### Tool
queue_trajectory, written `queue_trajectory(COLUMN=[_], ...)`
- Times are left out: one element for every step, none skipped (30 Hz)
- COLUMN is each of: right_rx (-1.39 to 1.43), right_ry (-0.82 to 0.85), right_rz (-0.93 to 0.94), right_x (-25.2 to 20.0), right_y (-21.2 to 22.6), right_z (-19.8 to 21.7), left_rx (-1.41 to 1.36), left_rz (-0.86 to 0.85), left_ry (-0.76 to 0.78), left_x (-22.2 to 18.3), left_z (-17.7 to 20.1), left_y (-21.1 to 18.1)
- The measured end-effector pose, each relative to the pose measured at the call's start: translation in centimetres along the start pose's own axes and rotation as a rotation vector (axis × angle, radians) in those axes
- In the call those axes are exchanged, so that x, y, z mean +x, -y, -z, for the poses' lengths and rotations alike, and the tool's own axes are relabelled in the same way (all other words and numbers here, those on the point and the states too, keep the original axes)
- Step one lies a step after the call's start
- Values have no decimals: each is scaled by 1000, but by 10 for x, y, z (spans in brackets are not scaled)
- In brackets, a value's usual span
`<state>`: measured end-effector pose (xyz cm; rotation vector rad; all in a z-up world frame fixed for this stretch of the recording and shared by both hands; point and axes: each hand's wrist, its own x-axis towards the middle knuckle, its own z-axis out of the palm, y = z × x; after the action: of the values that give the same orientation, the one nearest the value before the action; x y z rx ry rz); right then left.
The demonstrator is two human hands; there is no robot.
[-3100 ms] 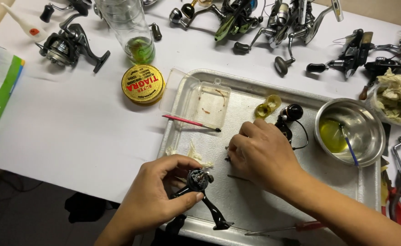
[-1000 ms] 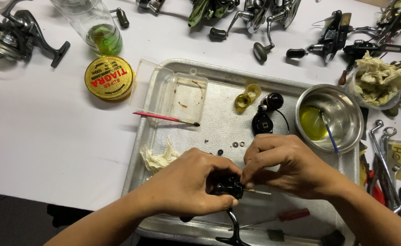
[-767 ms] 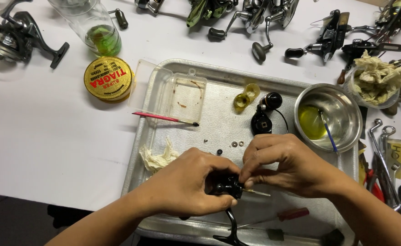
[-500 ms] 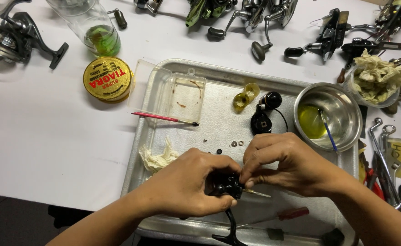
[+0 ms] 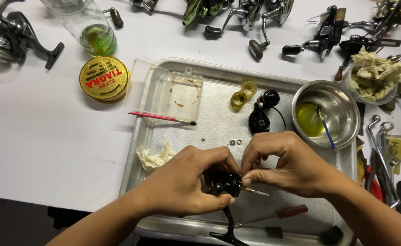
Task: Disassembling and reassembling the internal mechanical components of a fishing reel on a workbench.
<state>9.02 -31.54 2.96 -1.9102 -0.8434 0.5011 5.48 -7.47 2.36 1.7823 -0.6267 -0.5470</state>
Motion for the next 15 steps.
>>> queue_trajectory(right_rx=[1, 5, 9, 11, 45, 78, 78, 109, 140, 134, 149, 168, 165, 110, 54], right_ry=[-3, -9, -15, -21, -24, -31, -41, -46, -52, -62, -66, -67, -74, -94, -113], right_rz=[-1, -8, -16, -23, -66, -114, -125, -153, -181, -181, -164, -150, -153, -60, 33], right_x=[1, 1, 0, 1, 0, -2, -2, -2, -1, -1, -1, -2, -2, -3, -3], right_y=[1, 1, 2, 1, 0, -1, -1, -1, 0, 0, 1, 2, 3, 3, 3], right_z=[0, 0, -1, -1, -1, -1, -2, -1, -1, 0, 0, 0, -1, -1, -1], left_rx=[0, 3, 5, 2, 33, 61, 56, 33, 10, 13, 5, -7, -7, -15, -22], left_rz=[0, -1, -2, -3, -13, -26, -30, -36, -41, -50, -33, -13, -17, -30, -43], left_ry=[3, 0, -3, 6, -14, -29, -16, -28, -41, -34, -44, -55, -48, -53, -58], left_x=[0, 0, 1, 0, 0, 1, 1, 2, 2, 3, 4, 3, 4, 4, 5], left_z=[1, 0, 0, 1, 1, 0, -1, -1, -1, 0, 0, -1, -1, -2, -2], left_y=[0, -1, -1, -1, -1, -1, -1, -2, -2, -2, -2, -2, -1, 0, 1])
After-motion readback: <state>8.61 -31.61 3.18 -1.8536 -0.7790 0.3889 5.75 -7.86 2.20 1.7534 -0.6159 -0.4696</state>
